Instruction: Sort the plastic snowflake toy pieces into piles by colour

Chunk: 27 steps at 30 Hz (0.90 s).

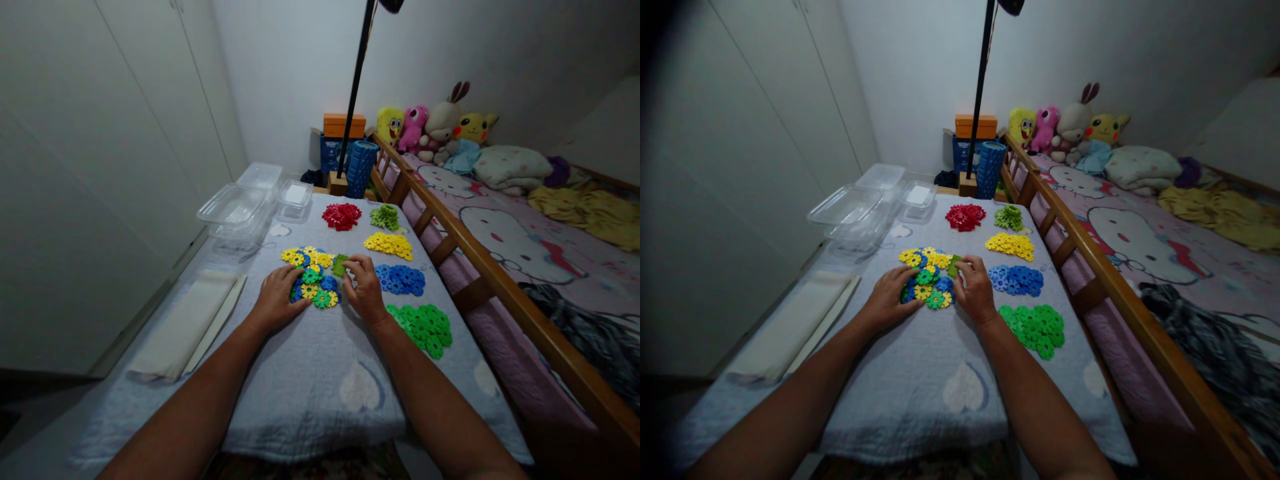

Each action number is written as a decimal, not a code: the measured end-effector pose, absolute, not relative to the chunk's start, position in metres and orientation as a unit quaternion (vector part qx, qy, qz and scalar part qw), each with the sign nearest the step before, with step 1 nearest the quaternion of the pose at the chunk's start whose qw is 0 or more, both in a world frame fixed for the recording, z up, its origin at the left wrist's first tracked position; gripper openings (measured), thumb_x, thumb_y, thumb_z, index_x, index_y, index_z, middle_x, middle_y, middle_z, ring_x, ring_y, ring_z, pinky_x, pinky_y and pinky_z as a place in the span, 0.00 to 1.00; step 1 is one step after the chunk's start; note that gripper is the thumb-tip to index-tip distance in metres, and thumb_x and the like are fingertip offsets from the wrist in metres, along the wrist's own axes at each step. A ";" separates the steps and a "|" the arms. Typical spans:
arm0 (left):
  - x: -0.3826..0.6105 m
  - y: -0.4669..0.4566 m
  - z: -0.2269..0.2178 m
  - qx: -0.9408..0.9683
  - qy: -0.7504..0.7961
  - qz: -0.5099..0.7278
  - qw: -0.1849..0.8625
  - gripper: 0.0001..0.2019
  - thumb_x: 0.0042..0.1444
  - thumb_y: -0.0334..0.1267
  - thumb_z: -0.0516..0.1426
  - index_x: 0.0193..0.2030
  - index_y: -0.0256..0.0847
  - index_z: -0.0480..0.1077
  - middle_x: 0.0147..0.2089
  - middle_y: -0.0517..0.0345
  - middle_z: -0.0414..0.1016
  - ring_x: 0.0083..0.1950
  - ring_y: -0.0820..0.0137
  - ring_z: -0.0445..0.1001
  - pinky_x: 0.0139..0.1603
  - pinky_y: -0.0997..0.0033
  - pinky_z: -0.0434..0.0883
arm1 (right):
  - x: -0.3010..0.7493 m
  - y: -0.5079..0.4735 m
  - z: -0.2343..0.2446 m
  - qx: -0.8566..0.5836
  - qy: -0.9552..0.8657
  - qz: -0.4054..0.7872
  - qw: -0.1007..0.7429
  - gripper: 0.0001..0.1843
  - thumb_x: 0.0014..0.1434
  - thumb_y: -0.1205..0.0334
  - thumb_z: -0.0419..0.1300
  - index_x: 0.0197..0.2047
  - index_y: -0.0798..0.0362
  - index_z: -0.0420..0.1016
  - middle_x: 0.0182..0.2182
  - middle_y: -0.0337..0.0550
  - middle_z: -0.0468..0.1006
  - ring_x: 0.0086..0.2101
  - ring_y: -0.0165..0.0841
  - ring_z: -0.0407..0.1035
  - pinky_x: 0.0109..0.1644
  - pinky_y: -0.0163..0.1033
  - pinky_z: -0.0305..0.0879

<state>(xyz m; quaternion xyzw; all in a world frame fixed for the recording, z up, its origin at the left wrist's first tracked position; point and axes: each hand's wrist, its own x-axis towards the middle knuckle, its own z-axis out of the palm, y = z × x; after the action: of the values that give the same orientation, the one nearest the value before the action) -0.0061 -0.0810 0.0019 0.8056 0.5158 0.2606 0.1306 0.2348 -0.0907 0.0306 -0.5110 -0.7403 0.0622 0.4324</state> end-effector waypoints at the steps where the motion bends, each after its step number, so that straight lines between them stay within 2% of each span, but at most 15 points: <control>1: -0.006 -0.081 0.002 0.805 0.516 0.261 0.131 0.32 0.53 0.47 0.66 0.64 0.45 0.67 0.67 0.44 0.67 0.68 0.48 0.65 0.68 0.44 0.64 | 0.235 -0.090 0.030 -0.516 -0.737 0.066 0.431 0.13 0.64 0.66 0.53 0.50 0.51 0.75 0.50 0.52 0.70 0.52 0.41 0.69 0.54 0.46 0.73; 11: -0.004 -0.082 0.006 0.803 0.522 0.254 0.134 0.31 0.53 0.48 0.65 0.63 0.45 0.67 0.67 0.45 0.67 0.68 0.48 0.65 0.69 0.43 0.64 | 0.236 -0.087 0.030 -0.537 -0.712 0.094 0.442 0.10 0.68 0.61 0.52 0.46 0.50 0.73 0.46 0.50 0.71 0.49 0.39 0.68 0.49 0.42 0.71; 15: -0.002 -0.083 0.006 0.801 0.529 0.246 0.134 0.32 0.53 0.48 0.65 0.64 0.42 0.67 0.67 0.43 0.67 0.68 0.47 0.65 0.69 0.43 0.63 | 0.237 -0.085 0.029 -0.554 -0.691 0.099 0.454 0.09 0.68 0.58 0.51 0.39 0.49 0.71 0.39 0.46 0.72 0.43 0.37 0.68 0.47 0.41 0.67; 19: -0.002 -0.084 0.007 0.800 0.530 0.247 0.131 0.32 0.54 0.48 0.65 0.64 0.42 0.67 0.68 0.43 0.67 0.69 0.48 0.65 0.69 0.44 0.64 | 0.239 -0.085 0.026 -0.574 -0.675 0.151 0.439 0.13 0.68 0.54 0.49 0.33 0.49 0.66 0.28 0.38 0.69 0.31 0.33 0.65 0.37 0.38 0.60; 22: -0.001 -0.085 0.008 0.798 0.534 0.246 0.133 0.32 0.53 0.47 0.65 0.64 0.42 0.67 0.68 0.42 0.67 0.69 0.47 0.65 0.69 0.43 0.63 | 0.240 -0.086 0.027 -0.584 -0.667 0.181 0.425 0.14 0.66 0.51 0.50 0.32 0.49 0.65 0.25 0.35 0.67 0.27 0.32 0.63 0.34 0.37 0.55; 27: -0.001 -0.085 0.008 0.797 0.534 0.248 0.136 0.33 0.53 0.47 0.66 0.64 0.42 0.68 0.67 0.42 0.67 0.68 0.47 0.65 0.69 0.43 0.64 | 0.244 -0.083 0.039 -0.586 -0.638 0.257 0.429 0.15 0.64 0.50 0.52 0.32 0.50 0.68 0.23 0.34 0.69 0.25 0.30 0.66 0.32 0.36 0.58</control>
<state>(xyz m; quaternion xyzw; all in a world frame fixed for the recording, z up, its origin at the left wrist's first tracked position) -0.0014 -0.0847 0.0082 0.7971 0.5336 0.2481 0.1356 0.2444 -0.0827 0.0392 -0.5856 -0.6383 0.2567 0.4288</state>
